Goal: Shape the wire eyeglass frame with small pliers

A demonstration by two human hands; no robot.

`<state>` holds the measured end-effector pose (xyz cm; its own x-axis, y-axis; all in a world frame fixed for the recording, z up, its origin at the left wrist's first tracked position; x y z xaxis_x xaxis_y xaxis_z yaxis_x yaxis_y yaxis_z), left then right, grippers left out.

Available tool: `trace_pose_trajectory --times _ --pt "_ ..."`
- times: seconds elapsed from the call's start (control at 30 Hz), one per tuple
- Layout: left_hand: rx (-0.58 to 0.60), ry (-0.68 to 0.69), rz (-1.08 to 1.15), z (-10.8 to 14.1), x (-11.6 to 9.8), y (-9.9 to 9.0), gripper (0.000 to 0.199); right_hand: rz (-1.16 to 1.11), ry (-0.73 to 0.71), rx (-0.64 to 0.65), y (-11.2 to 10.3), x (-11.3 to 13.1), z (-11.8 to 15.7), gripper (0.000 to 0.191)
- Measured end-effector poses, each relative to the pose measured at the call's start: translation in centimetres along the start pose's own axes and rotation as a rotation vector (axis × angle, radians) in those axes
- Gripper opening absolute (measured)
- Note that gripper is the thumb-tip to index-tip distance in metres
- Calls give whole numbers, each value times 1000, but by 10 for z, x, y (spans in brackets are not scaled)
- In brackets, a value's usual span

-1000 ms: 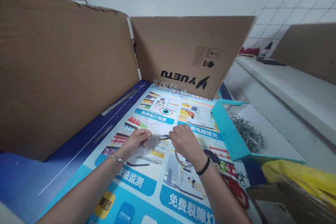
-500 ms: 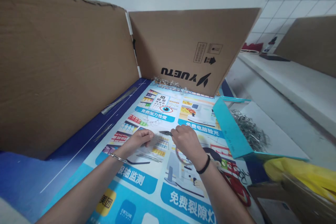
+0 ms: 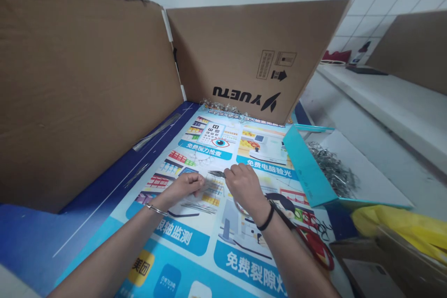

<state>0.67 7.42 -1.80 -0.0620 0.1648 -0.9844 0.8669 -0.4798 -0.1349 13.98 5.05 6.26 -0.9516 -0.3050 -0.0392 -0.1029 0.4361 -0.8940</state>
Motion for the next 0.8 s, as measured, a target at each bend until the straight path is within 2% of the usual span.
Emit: trace_pose_trajectory --times 0.17,0.37,0.5,0.63,0.8 --pt "-13 -14 19 1 0 1 25 -32 20 -38 0 -1 0 13" --pt "-131 -41 18 -1 2 -13 21 -109 93 -143 -8 -8 2 18" --pt "-149 -10 9 -3 -1 -18 20 -179 44 -71 -2 -3 2 14" --pt "-93 3 -30 -2 -5 -14 24 -188 -12 24 8 4 3 11" --pt "-27 21 -14 -2 -7 -6 24 -188 -64 49 11 9 5 10"
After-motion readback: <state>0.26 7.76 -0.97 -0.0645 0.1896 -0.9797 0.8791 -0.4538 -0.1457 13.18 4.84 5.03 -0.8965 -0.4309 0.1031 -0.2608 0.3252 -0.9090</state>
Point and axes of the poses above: each hand's wrist, its own z-axis away from the middle knuckle, its own y-axis out of the palm, x = y × z, the point moved 9 cm from there along -z, towards the middle knuckle, and after that the axes turned 14 degrees about y, right-handed, at the moved point
